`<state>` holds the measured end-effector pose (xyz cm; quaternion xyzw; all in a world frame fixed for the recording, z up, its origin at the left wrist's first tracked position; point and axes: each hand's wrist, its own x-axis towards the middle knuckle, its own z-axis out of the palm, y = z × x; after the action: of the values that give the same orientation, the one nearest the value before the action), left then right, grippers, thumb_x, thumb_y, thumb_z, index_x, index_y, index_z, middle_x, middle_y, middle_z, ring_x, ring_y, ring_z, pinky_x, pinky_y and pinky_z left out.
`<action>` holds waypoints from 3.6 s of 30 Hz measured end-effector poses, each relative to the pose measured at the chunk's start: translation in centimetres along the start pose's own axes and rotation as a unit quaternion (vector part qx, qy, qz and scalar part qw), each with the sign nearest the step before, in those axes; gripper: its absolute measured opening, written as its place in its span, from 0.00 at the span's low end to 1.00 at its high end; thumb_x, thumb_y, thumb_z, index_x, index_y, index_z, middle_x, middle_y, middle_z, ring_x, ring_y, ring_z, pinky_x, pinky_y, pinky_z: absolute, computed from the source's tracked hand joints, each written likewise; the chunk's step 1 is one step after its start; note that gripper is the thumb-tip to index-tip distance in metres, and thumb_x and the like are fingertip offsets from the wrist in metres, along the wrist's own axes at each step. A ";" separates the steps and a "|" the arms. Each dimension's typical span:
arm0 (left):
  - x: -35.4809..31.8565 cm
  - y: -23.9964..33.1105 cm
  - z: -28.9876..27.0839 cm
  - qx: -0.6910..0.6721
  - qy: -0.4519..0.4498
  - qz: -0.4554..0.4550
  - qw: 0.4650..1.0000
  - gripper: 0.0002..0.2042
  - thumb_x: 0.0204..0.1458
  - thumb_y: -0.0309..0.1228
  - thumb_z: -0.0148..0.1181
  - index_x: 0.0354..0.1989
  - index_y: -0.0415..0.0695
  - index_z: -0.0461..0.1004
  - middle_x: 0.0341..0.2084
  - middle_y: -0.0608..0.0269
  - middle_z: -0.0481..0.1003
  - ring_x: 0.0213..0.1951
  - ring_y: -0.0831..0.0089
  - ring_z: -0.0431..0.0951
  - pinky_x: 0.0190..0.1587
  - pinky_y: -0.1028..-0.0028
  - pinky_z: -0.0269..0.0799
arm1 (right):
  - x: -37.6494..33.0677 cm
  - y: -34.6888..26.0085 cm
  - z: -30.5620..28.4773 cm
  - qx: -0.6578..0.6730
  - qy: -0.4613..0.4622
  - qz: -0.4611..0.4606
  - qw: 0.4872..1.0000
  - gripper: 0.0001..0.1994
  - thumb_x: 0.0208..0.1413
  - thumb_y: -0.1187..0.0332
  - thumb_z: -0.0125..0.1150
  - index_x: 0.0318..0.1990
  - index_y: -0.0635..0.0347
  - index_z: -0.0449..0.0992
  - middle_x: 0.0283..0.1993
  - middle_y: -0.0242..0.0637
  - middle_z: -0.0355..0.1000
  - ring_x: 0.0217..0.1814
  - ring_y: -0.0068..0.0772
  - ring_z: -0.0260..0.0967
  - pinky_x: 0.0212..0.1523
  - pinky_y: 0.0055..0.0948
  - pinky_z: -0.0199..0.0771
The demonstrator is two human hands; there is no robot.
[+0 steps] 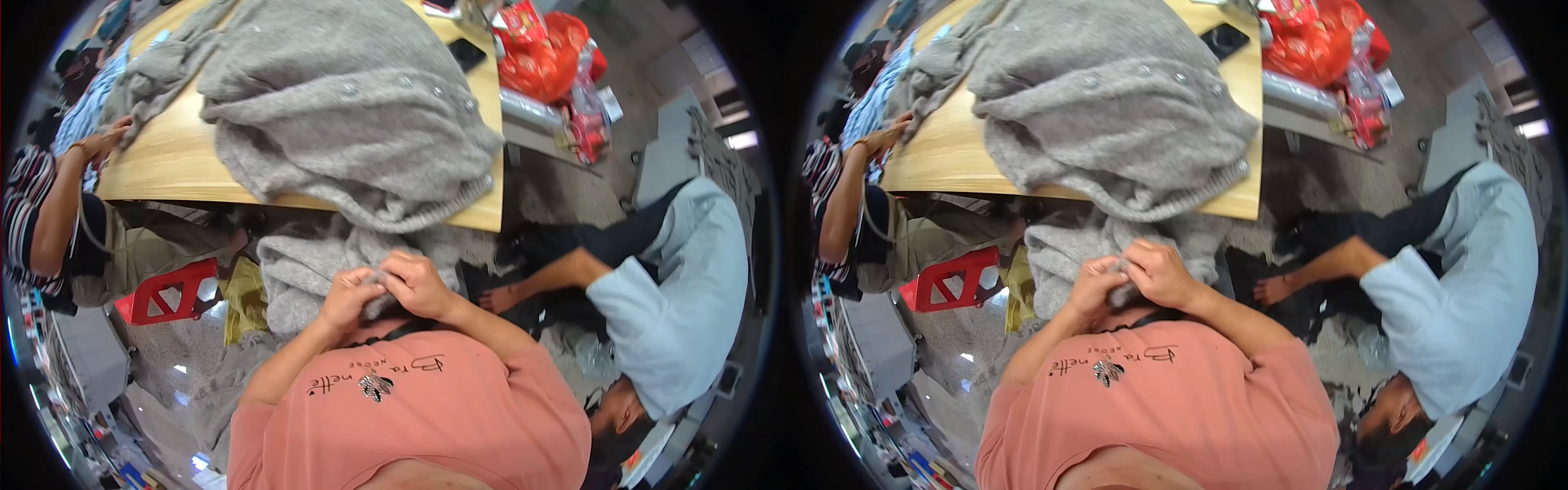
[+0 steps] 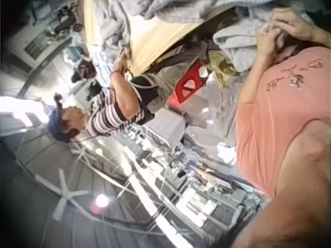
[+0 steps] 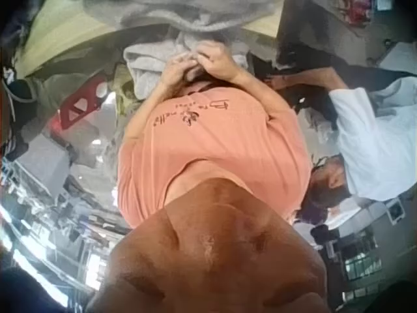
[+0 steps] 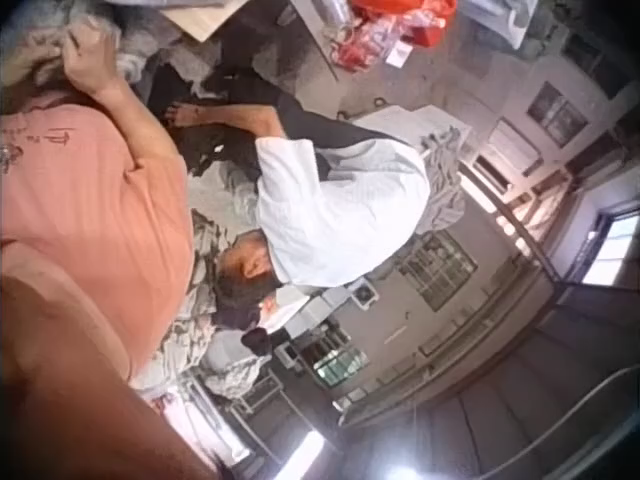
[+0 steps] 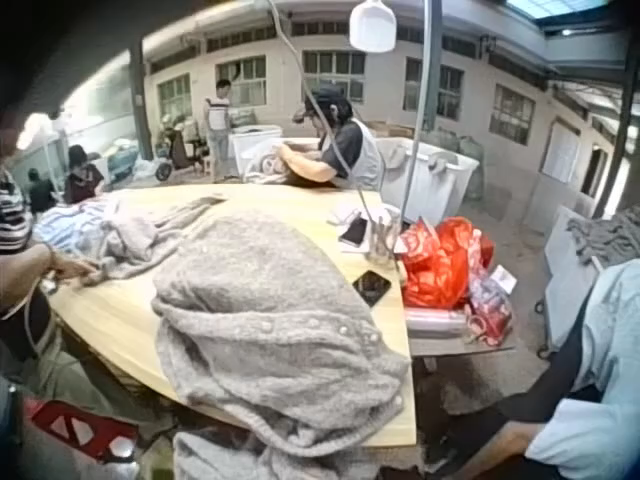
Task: Inspecting a grey knitted garment for quality control and loose threads.
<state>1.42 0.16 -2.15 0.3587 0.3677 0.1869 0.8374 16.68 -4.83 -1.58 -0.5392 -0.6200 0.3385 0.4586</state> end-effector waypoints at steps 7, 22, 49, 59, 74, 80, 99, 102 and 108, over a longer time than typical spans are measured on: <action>0.9 2.2 0.2 -0.079 0.101 0.036 0.991 0.06 0.45 0.22 0.50 0.32 0.35 0.70 0.27 0.56 0.74 0.29 0.70 0.75 0.33 0.72 0.73 | -4.2 1.1 -2.4 -0.218 0.211 -0.160 0.939 0.23 0.32 0.65 0.68 0.37 0.67 0.66 0.34 0.47 0.65 0.33 0.45 0.64 0.33 0.34 0.66; 0.3 2.5 0.0 -0.148 0.096 0.064 0.982 0.04 0.45 0.21 0.50 0.29 0.35 0.71 0.26 0.57 0.74 0.26 0.73 0.75 0.31 0.74 0.72 | -5.8 4.8 -1.4 -0.228 0.268 0.022 0.936 0.15 0.34 0.84 0.48 0.35 0.65 0.70 0.33 0.45 0.65 0.32 0.43 0.64 0.34 0.29 0.66; -1.7 4.6 0.6 -0.132 0.027 0.052 0.990 0.06 0.43 0.19 0.52 0.31 0.35 0.71 0.28 0.56 0.75 0.29 0.75 0.75 0.33 0.77 0.72 | -4.3 0.8 -8.0 -0.340 0.081 -0.003 0.937 0.14 0.33 0.85 0.51 0.33 0.65 0.70 0.31 0.43 0.68 0.30 0.41 0.67 0.29 0.30 0.67; -1.1 4.0 1.7 -0.052 0.020 0.042 0.998 0.06 0.42 0.16 0.54 0.30 0.36 0.72 0.27 0.62 0.74 0.28 0.82 0.72 0.32 0.81 0.69 | -2.5 -3.0 -4.4 -0.041 0.146 -0.116 0.982 0.14 0.32 0.87 0.49 0.32 0.66 0.69 0.31 0.42 0.70 0.30 0.34 0.69 0.33 0.25 0.69; -1.0 4.1 1.4 0.010 -0.039 0.010 0.999 0.03 0.44 0.20 0.56 0.28 0.37 0.73 0.17 0.69 0.71 0.17 0.89 0.64 0.16 0.87 0.55 | -1.0 -2.0 -1.3 -0.172 0.105 -0.267 0.943 0.10 0.34 0.78 0.54 0.30 0.66 0.69 0.26 0.39 0.67 0.18 0.31 0.63 0.16 0.25 0.63; -1.2 3.8 1.5 0.023 -0.037 0.003 0.999 0.03 0.44 0.21 0.56 0.27 0.36 0.74 0.17 0.69 0.71 0.18 0.88 0.65 0.18 0.86 0.58 | -0.9 -2.0 -1.1 -0.178 0.134 -0.288 0.931 0.11 0.33 0.78 0.54 0.30 0.66 0.69 0.25 0.38 0.65 0.18 0.30 0.62 0.15 0.24 0.62; -1.6 2.9 1.4 0.061 0.025 0.062 0.996 0.04 0.43 0.18 0.57 0.28 0.36 0.73 0.20 0.69 0.72 0.21 0.88 0.66 0.21 0.86 0.61 | -0.6 -1.7 -0.9 -0.209 0.064 -0.222 0.950 0.10 0.32 0.83 0.54 0.28 0.68 0.69 0.27 0.41 0.67 0.20 0.35 0.64 0.18 0.26 0.64; -1.6 2.4 0.8 0.146 0.030 0.075 0.986 0.05 0.42 0.19 0.58 0.29 0.36 0.73 0.21 0.70 0.72 0.23 0.88 0.66 0.23 0.86 0.62 | -0.2 -1.5 -0.7 -0.175 0.061 -0.198 0.962 0.11 0.31 0.85 0.52 0.28 0.67 0.68 0.28 0.42 0.67 0.23 0.38 0.65 0.20 0.27 0.65; -1.6 2.1 0.7 0.199 0.035 0.131 0.971 0.05 0.42 0.19 0.58 0.30 0.36 0.73 0.20 0.71 0.72 0.24 0.87 0.66 0.26 0.84 0.63 | -0.3 -0.7 -1.1 -0.127 -0.007 -0.153 0.980 0.11 0.31 0.83 0.51 0.28 0.64 0.66 0.31 0.43 0.67 0.26 0.41 0.67 0.22 0.32 0.67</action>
<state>0.78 0.36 0.47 0.5562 0.3762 0.2301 0.7044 17.47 -5.37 -0.62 -0.4898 -0.7361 0.1864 0.4284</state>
